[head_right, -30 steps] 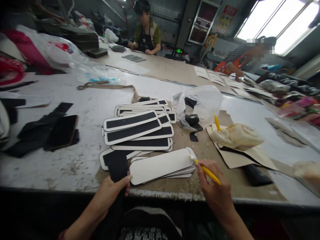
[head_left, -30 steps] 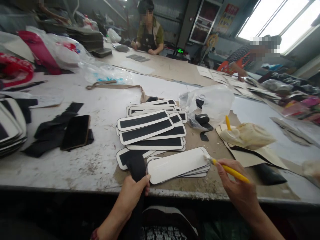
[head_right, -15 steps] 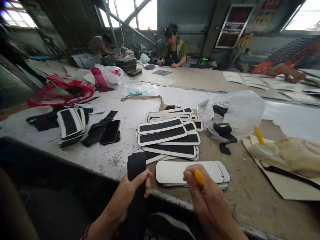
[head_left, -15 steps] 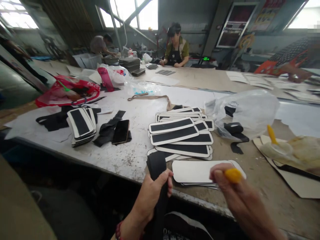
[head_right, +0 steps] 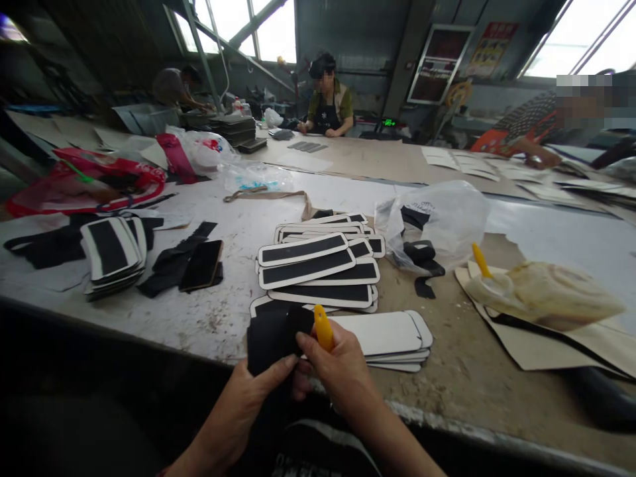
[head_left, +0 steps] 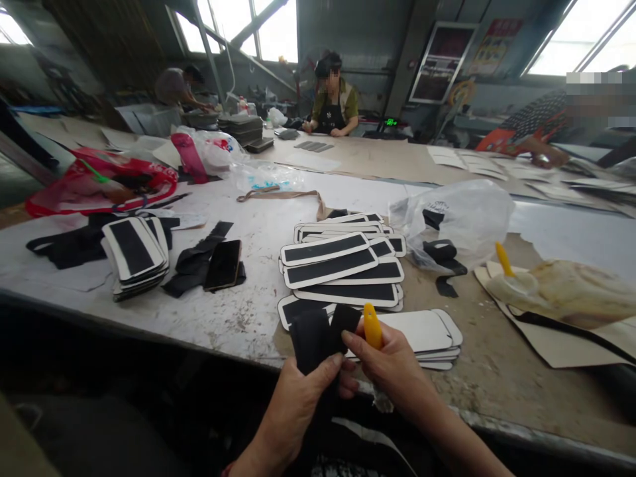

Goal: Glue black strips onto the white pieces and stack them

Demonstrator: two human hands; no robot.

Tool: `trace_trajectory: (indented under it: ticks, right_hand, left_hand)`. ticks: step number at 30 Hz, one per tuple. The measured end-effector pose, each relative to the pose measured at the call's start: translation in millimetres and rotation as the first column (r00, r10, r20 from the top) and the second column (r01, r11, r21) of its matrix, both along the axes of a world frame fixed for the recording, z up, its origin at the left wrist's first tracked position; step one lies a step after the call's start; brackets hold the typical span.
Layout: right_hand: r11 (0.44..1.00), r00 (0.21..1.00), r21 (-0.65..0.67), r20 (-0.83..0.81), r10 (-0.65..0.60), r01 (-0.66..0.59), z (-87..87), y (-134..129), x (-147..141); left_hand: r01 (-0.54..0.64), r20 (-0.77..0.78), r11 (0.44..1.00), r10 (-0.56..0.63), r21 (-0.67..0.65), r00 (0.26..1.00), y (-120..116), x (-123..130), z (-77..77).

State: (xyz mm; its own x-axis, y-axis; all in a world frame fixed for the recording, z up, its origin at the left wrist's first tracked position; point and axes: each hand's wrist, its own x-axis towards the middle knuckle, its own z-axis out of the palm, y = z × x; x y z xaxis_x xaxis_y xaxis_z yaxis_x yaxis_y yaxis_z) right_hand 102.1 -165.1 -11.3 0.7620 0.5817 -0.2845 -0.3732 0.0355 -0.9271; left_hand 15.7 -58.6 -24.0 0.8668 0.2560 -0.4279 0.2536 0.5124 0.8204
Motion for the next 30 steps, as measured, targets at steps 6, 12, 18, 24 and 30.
trace_trajectory:
  ticks: [6, 12, 18, 24, 30]
  right_hand:
    - [0.988, 0.994, -0.127, 0.071, -0.081, 0.090, -6.8, -5, -7]
    - [0.914, 0.908, -0.110, 0.211, -0.363, 0.391, 1.4, -38, 17]
    - [0.923, 0.919, -0.087, 0.162, -0.359, 0.376, 48.0, -107, 49]
    - [0.818, 0.969, -0.574, 0.224, 0.106, 0.043, 64.6, -127, 64]
    - [0.538, 0.661, -0.755, 0.189, 0.726, -0.375, 16.5, -45, 90]
  left_hand:
    - [-0.098, -0.003, 0.994, 0.098, -0.038, 0.995, -14, 3, -10.7]
    - [0.070, -0.098, 0.997, -0.073, -0.032, 0.993, -27, -8, -26.4]
    - [0.135, -0.137, 0.991, -0.131, 0.019, 0.982, -7, -22, -34.4]
    - [-0.115, -0.209, 0.972, 0.158, 0.205, 0.965, 13, 10, -35.6]
    - [-0.014, -0.257, 0.947, 0.101, 0.322, 0.961, 22, 40, -46.6]
